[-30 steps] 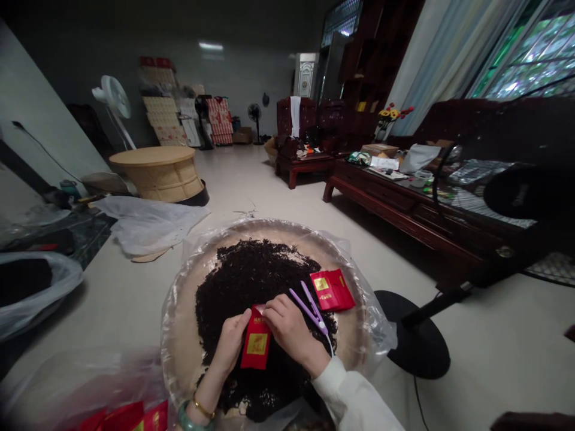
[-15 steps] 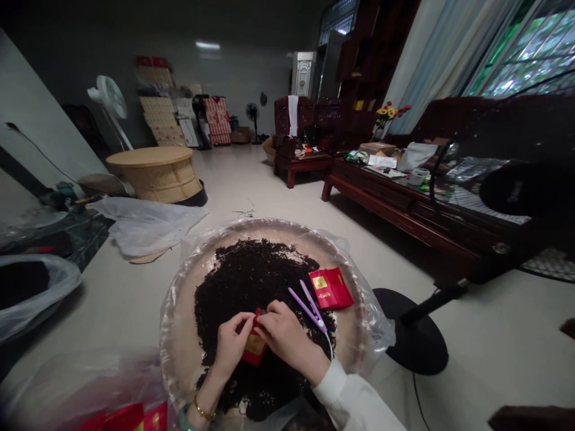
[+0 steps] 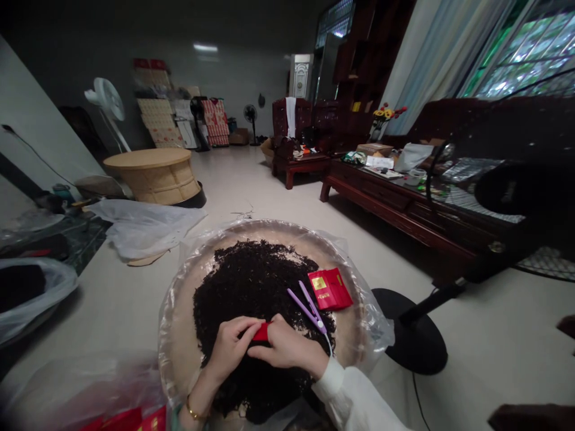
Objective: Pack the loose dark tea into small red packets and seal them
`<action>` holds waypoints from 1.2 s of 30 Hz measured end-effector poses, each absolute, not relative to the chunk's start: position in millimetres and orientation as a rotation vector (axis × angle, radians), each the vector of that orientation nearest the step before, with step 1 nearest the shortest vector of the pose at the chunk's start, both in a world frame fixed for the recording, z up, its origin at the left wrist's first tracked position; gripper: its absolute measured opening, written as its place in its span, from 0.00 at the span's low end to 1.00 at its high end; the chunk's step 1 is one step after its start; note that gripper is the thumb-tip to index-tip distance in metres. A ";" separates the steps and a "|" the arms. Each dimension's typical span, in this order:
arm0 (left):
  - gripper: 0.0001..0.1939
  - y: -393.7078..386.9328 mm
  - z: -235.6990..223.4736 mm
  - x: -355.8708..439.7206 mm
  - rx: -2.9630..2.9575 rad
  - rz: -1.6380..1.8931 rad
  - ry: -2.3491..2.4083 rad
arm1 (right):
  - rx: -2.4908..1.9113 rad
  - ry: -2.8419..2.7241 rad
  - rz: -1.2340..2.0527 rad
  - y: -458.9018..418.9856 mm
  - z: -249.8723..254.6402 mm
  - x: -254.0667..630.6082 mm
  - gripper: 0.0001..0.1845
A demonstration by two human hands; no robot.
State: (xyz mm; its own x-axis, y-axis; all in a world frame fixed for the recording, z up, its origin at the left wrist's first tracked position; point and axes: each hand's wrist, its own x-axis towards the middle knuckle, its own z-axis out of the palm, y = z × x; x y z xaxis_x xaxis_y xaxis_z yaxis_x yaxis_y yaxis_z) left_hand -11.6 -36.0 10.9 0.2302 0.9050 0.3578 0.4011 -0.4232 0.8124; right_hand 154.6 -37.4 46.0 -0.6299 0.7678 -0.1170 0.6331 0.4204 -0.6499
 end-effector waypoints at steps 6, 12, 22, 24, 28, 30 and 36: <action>0.12 -31.4 18.8 -19.5 2.065 0.854 1.159 | -1.282 -2.449 1.182 -41.7 39.0 155.3 0.18; 0.11 -20.5 17.8 -25.3 2.132 1.019 1.186 | -1.180 -2.085 1.536 -31.4 19.6 162.5 0.31; 0.35 -33.4 -2.9 -24.3 2.724 0.967 1.374 | -1.041 -1.621 1.742 -8.6 21.2 169.9 0.38; 0.33 -36.3 -6.1 -16.1 2.714 0.945 1.418 | -1.058 -1.703 1.678 -10.8 22.8 164.4 0.36; 0.28 -36.2 -9.5 -10.0 2.598 0.906 1.406 | -1.102 -1.810 1.596 -18.5 24.4 157.5 0.32; 0.27 -34.8 -11.6 -11.1 2.548 0.925 1.376 | -1.074 -1.791 1.599 -19.7 24.1 159.7 0.31; 0.28 -25.9 -21.5 -20.5 2.363 1.175 1.451 | -1.366 -1.553 1.143 -1.5 -4.8 199.7 0.24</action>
